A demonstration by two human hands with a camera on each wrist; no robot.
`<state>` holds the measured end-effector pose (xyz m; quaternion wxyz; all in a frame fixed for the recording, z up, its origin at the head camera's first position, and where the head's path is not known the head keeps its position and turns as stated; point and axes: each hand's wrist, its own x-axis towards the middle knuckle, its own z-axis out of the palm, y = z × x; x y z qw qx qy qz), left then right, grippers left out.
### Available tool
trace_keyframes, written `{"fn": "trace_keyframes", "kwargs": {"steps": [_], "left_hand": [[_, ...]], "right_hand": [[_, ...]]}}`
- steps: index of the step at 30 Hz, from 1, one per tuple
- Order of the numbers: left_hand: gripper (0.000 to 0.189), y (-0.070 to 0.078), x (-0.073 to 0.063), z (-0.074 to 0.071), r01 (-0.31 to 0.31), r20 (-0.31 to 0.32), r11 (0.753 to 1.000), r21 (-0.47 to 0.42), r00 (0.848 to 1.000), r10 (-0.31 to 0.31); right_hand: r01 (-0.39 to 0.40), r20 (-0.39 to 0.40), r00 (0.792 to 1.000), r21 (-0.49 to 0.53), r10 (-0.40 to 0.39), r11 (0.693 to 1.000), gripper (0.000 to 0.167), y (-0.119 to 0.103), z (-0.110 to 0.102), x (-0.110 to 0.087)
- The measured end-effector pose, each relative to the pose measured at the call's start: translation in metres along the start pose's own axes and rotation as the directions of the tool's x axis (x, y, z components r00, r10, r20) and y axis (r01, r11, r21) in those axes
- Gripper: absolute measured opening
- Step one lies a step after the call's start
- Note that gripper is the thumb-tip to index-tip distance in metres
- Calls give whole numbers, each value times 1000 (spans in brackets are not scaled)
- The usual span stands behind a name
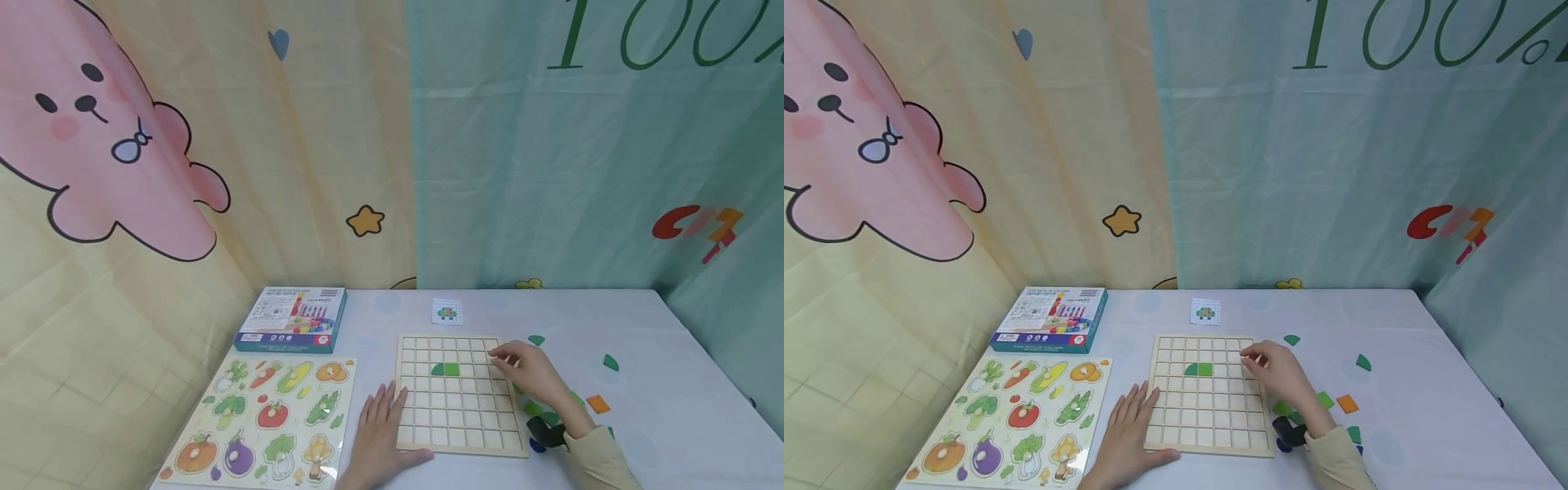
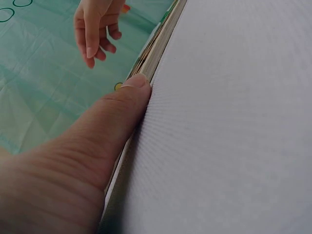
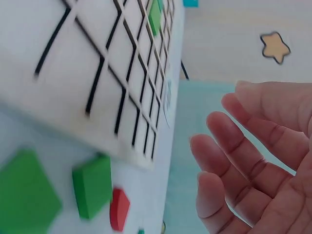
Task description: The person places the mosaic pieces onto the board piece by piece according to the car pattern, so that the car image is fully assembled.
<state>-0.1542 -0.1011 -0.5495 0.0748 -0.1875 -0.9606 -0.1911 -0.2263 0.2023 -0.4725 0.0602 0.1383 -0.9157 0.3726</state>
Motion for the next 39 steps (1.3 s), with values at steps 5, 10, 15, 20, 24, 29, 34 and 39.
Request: {"fn": "trace_keyframes", "kwargs": {"steps": [5, 10, 15, 20, 24, 29, 34, 39], "left_hand": [[113, -1, 0, 1, 23, 37, 1000, -2, 999, -23], [114, -1, 0, 1, 34, 52, 999, -7, 998, -34], [114, 0, 0, -1, 35, 53, 999, -7, 998, -34], [114, 1, 0, -3, 39, 58, 999, -7, 998, -39], [114, 1, 0, -3, 38, 56, 999, -10, 998, -37], [114, 1, 1, -3, 33, 57, 999, -7, 998, -33], [113, 1, 1, -3, 35, 58, 999, -11, 998, -34], [113, 1, 1, -3, 27, 51, 1000, -11, 998, -26]], "right_hand": [[-75, -24, 997, -28, 74, 997, 12, 13, -25, -16], [-165, -21, 986, -105, 164, 981, 11, 27, -41, -28], [-260, 15, 964, -166, 266, 951, 13, 41, -48, -36], [-329, 57, 937, -185, 344, 926, 18, 49, -49, -40], [-347, 71, 928, -186, 365, 919, 20, 52, -47, -41], [-339, 66, 931, -198, 358, 920, 23, 54, -44, -42], [-351, 55, 928, -207, 369, 913, 26, 51, -42, -42], [-361, 48, 924, -222, 380, 906, 30, 49, -41, -43]]}}
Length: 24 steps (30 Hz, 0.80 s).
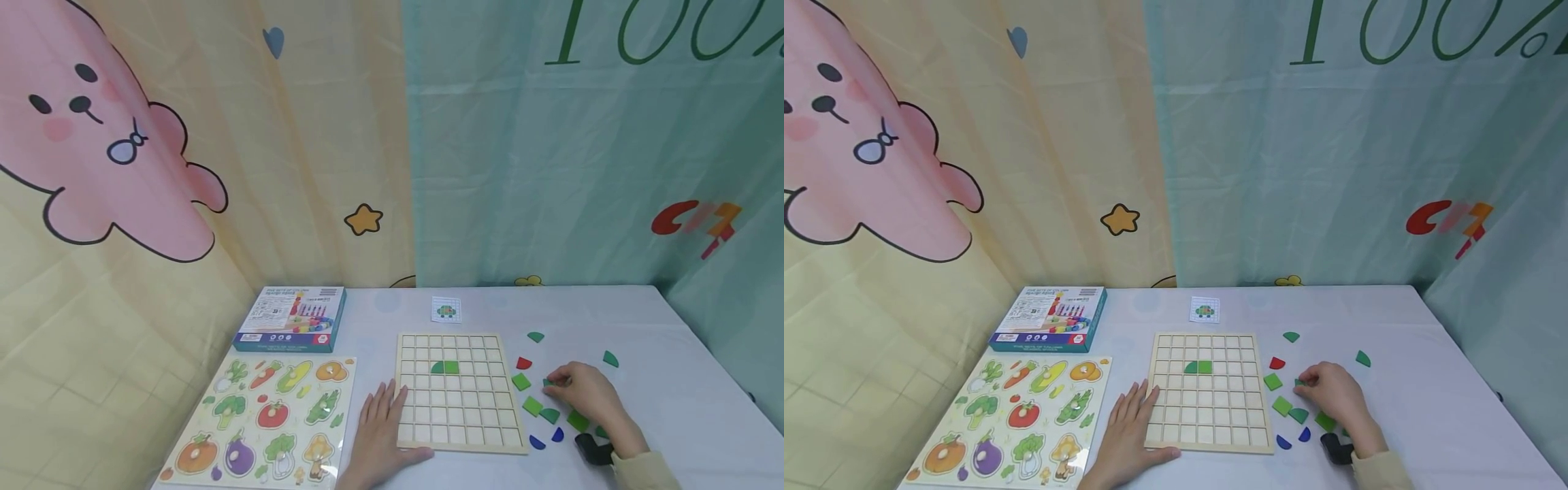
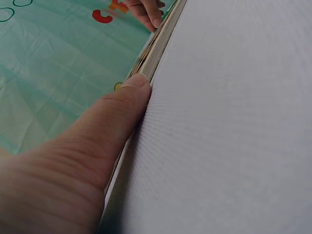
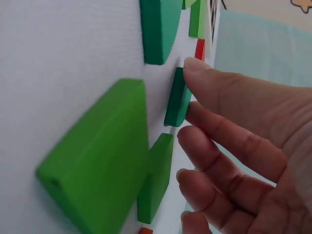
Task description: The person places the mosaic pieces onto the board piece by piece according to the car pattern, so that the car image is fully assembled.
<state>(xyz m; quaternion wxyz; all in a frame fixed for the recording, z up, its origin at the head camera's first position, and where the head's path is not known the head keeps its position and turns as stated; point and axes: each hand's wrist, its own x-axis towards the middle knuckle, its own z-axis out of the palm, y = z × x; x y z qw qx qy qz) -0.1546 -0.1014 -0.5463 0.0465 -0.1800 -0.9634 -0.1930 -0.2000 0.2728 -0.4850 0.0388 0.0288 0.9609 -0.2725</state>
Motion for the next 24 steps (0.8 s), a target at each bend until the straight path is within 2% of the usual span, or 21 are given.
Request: {"fn": "trace_keyframes", "kwargs": {"steps": [9, 18, 24], "left_hand": [[114, 0, 0, 1, 11, 14, 1000, 10, 1000, -11], [113, 0, 0, 2, -19, -40, 1000, 15, 999, 19], [112, -1, -1, 3, -26, -52, 999, 28, 998, 28]], "right_hand": [[43, -28, 999, -9, -43, 999, 21, 0, 2, -2], [53, -44, 998, 2, -53, 999, 21, -5, 6, -8], [117, -98, 989, 44, -112, 992, 15, -16, 13, -7]]}}
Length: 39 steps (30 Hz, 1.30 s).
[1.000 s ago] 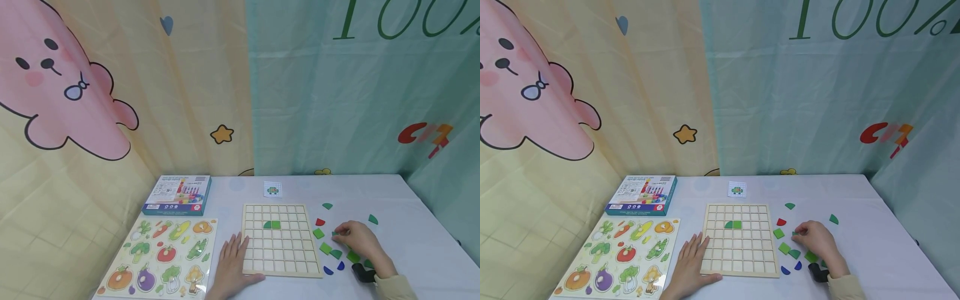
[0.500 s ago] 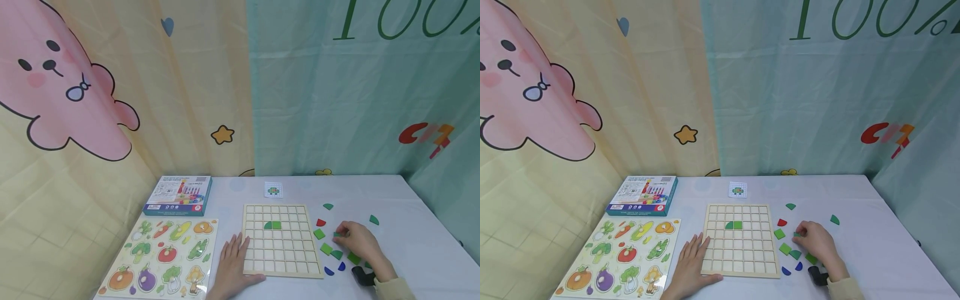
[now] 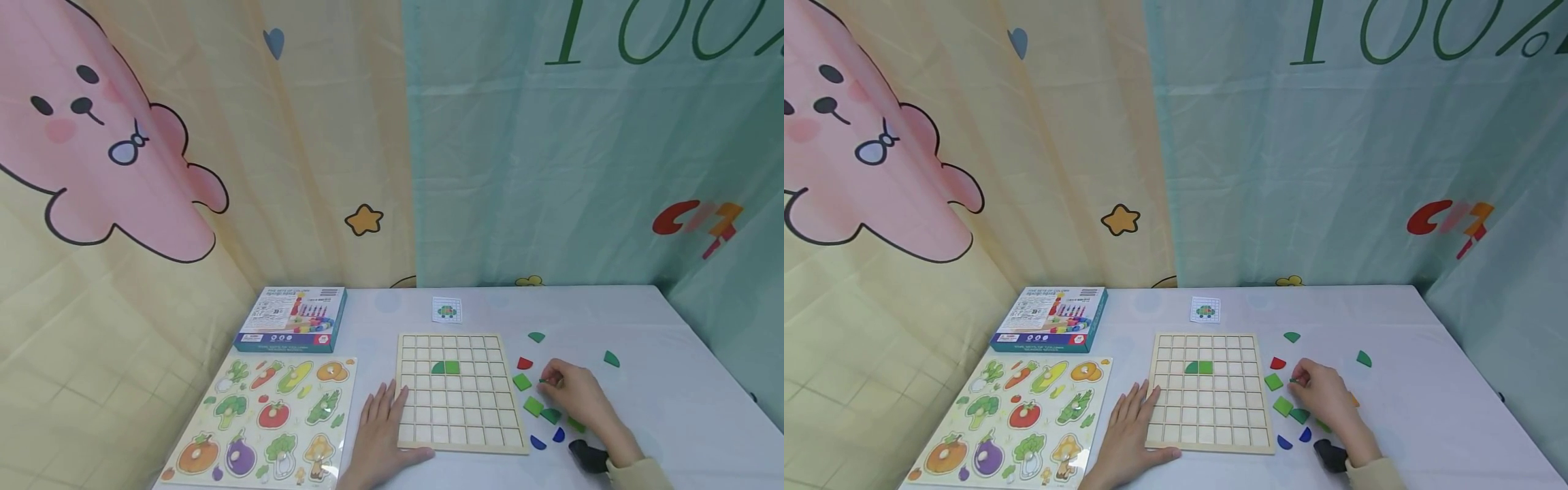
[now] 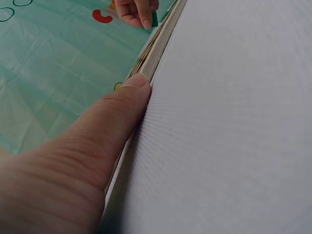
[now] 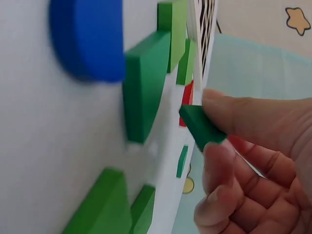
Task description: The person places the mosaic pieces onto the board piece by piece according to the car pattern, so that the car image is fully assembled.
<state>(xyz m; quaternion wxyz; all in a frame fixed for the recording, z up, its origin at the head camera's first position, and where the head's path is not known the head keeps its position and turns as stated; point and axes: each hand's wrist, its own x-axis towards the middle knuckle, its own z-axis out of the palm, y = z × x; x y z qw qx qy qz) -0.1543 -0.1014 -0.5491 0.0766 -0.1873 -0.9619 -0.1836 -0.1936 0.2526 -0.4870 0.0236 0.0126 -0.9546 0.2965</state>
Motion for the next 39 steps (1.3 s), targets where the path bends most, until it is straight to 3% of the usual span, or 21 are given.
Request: {"fn": "trace_keyframes", "kwargs": {"steps": [6, 12, 20, 30, 39], "left_hand": [[113, 0, 0, -1, 19, 22, 1000, -4, 1000, -19], [114, 0, 0, -1, 34, 45, 999, -15, 998, -33], [112, 1, 1, -2, 5, 6, 1000, -9, 1000, -4], [112, 1, 1, -1, 10, 17, 1000, -7, 1000, -10], [112, 1, 1, -2, 8, 27, 1000, -2, 1000, -8]], "right_hand": [[80, -72, 994, 51, -76, 996, 15, -17, 11, 7], [179, -68, 983, 95, -173, 979, 12, -37, 23, 18], [241, -24, 970, 146, -240, 959, 10, -59, 40, 33], [182, 20, 982, 138, -187, 973, 9, -77, 55, 45], [138, 40, 989, 126, -144, 982, 9, -80, 64, 51]]}}
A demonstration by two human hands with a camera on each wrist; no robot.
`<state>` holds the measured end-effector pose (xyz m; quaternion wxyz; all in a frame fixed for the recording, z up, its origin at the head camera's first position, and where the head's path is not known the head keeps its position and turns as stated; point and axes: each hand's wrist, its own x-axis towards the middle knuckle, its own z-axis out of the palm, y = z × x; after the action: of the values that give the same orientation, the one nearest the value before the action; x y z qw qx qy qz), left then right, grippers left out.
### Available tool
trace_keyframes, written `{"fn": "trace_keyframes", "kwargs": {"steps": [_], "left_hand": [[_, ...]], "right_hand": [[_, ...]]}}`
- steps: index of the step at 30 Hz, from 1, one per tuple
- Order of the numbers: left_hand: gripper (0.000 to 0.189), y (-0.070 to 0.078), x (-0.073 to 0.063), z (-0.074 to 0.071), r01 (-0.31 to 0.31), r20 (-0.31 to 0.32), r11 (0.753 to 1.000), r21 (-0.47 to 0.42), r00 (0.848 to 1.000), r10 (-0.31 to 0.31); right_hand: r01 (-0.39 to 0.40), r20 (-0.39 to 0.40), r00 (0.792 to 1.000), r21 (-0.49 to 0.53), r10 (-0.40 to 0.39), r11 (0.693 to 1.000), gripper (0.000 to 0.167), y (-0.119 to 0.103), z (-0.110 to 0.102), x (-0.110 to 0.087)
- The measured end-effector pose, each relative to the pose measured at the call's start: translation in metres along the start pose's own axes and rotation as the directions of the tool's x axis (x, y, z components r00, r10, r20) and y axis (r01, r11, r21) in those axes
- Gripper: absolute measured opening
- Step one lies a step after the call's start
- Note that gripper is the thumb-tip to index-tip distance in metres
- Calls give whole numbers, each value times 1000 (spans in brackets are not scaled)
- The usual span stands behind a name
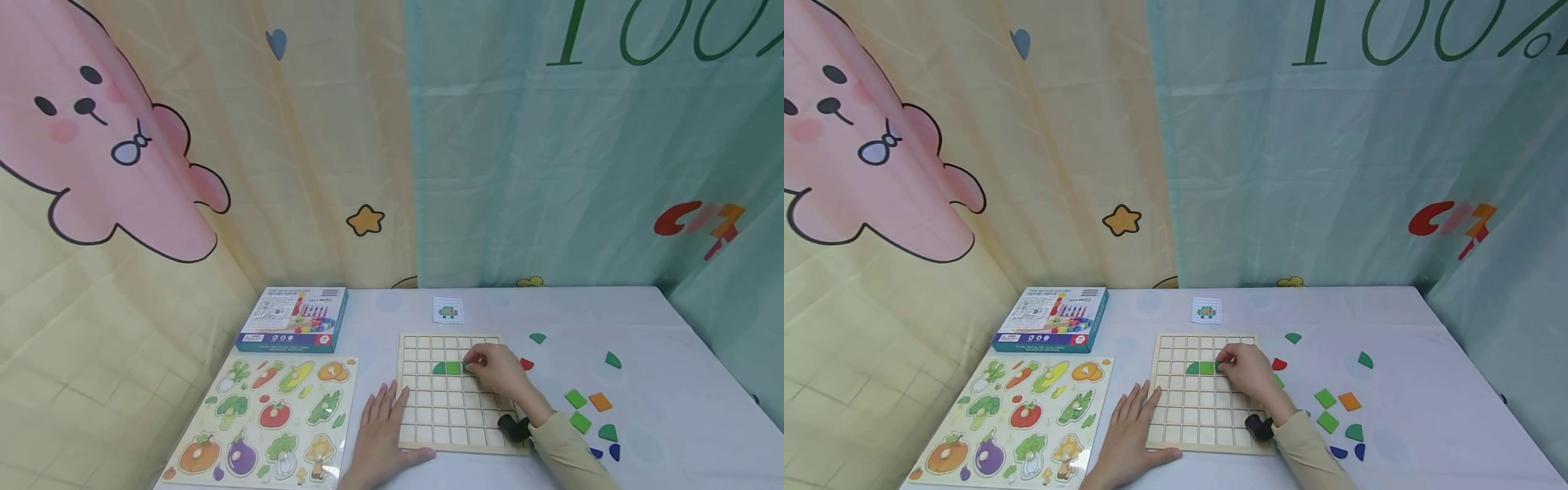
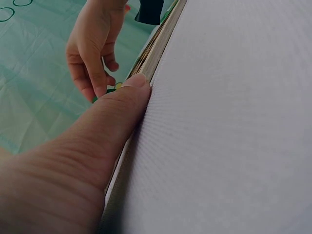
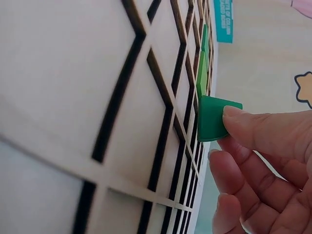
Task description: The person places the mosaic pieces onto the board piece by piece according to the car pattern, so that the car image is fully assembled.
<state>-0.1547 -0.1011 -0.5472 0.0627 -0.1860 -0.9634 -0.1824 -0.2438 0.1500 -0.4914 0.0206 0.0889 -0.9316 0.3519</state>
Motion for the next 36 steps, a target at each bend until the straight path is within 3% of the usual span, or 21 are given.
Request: {"fn": "trace_keyframes", "kwargs": {"steps": [7, 21, 36], "left_hand": [[112, 0, -1, 0, -2, -2, 1000, 1, 1000, 2], [111, 1, -1, -2, 3, 8, 1000, -13, 1000, -3], [112, 1, 0, -2, 7, 11, 1000, -18, 1000, -7]], "right_hand": [[-17, 19, 1000, -7, 17, 1000, 8, 2, 2, 2], [-53, -2, 999, -124, 53, 991, 5, 1, 1, 4], [-1, 29, 1000, -197, 6, 980, 5, 0, -1, 1]]}}
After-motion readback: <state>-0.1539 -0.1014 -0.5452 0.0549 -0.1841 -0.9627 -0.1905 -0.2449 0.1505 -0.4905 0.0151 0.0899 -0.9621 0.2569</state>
